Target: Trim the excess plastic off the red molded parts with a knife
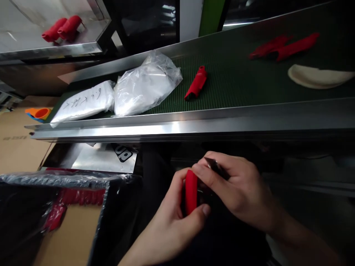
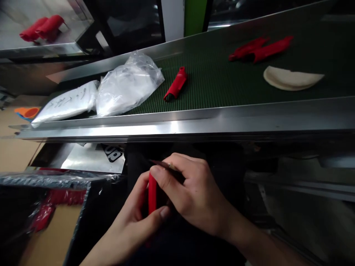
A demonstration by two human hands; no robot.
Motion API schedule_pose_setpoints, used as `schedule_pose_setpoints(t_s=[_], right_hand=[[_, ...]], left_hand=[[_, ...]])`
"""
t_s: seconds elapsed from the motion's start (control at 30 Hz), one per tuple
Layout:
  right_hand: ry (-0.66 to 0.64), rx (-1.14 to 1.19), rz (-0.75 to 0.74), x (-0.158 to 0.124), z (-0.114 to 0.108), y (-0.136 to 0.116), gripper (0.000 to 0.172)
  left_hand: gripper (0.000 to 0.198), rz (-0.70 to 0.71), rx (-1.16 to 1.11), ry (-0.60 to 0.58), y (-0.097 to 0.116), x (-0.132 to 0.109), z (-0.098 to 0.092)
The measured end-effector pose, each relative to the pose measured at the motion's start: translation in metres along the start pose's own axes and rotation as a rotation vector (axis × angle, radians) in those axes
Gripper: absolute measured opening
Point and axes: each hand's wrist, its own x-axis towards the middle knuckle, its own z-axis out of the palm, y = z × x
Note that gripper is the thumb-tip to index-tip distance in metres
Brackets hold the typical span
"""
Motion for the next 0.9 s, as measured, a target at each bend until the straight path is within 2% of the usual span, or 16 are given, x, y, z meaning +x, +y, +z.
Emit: schedule_pose_setpoints(t_s=[0.07, 0.1, 0.13, 0.23, 0.37, 0.47, 0.6, 0.73, 0.9], right_hand=[[0.000, 0.027, 0.065, -0.001, -0.003, 0.003, 0.024], [0.026, 0.019, 0.068, -0.002, -0.005, 0.005, 0.017], [0.057, -0.011, 0.045, -0.004, -0.008, 0.007, 0.018], [0.075, -0.187, -0.143, -0.011, -0.016, 0.012, 0.039], [0.063, -0.438, -0.476, -0.019, -0.019, 0.013, 0.045], [0.112, -0.578, -0.598, -0.021, -0.017, 0.012, 0.046], [0.126, -0.621, -0.651, -0.020, -0.016, 0.012, 0.043], [0.124, -0.656, -0.673, -0.019, -0.018, 0.014, 0.041], [0.111, -0.686, -0.696, -0.020, -0.020, 0.015, 0.041]], left_hand=[[0.036, 0.015, -0.006, 0.034, 0.003, 0.000, 0.004], [0.036, 0.012, -0.030, 0.046, 0.003, 0.000, 0.006], [0.037, 0.002, -0.060, 0.059, 0.004, 0.001, 0.007], [0.044, -0.001, -0.142, 0.070, 0.004, 0.000, 0.008], [0.050, 0.049, -0.228, 0.070, 0.006, -0.002, 0.006], [0.053, 0.059, -0.278, 0.079, 0.007, -0.003, 0.007], [0.056, 0.031, -0.280, 0.092, 0.009, -0.004, 0.008], [0.050, 0.037, -0.249, 0.061, 0.011, -0.005, 0.006], [0.045, 0.039, -0.153, 0.079, 0.013, -0.007, 0.004]])
